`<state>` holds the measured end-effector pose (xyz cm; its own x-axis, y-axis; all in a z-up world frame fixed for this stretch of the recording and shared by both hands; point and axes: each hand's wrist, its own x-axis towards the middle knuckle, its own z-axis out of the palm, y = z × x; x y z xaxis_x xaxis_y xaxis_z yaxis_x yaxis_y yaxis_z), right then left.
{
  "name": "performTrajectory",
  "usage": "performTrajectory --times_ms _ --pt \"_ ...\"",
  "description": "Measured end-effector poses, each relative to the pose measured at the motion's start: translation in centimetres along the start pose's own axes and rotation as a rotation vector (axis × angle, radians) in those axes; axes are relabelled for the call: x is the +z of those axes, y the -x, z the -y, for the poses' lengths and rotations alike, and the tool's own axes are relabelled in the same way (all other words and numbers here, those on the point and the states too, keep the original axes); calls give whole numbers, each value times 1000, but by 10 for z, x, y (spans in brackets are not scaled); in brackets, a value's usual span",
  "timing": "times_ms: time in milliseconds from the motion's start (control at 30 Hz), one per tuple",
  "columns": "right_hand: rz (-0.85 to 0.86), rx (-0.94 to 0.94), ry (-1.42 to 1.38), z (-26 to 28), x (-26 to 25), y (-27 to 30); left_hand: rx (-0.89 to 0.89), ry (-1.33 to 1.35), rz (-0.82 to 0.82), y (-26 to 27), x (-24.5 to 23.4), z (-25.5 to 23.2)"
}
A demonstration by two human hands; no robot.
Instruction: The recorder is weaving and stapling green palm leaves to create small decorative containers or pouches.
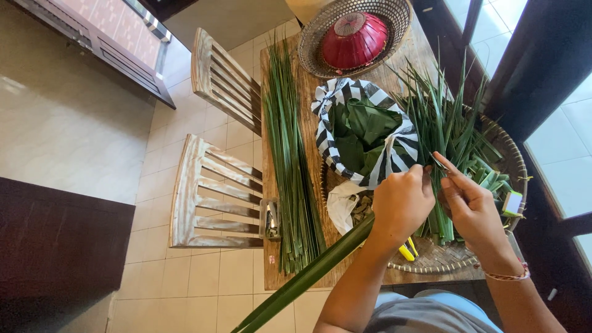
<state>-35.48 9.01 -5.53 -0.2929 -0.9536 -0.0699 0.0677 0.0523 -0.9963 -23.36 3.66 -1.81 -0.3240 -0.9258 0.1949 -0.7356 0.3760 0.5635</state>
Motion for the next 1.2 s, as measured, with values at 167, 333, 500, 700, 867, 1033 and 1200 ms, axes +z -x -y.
performTrajectory --times_ms 167,333,500,700,867,1033,1200 --pt "-23 -6 58 -1 3 -4 -12 -10 -6 -2 8 0" --pt "-60 -142 161 -20 6 -24 32 -100 -52 -8 38 9" --pt "-215 -43 -190 -41 -19 -55 238 8 63 31 15 -47" --pt "-245 412 -471 -111 -65 -58 107 -16 35 -7 -3 -14" --pt "-105 537 -438 -114 -60 -59 322 -126 226 -2 19 -4" --pt "19 507 -333 -1 -8 -35 493 -327 372 27 53 17" --pt "579 323 -149 -43 26 -43 804 -423 500 60 45 68"
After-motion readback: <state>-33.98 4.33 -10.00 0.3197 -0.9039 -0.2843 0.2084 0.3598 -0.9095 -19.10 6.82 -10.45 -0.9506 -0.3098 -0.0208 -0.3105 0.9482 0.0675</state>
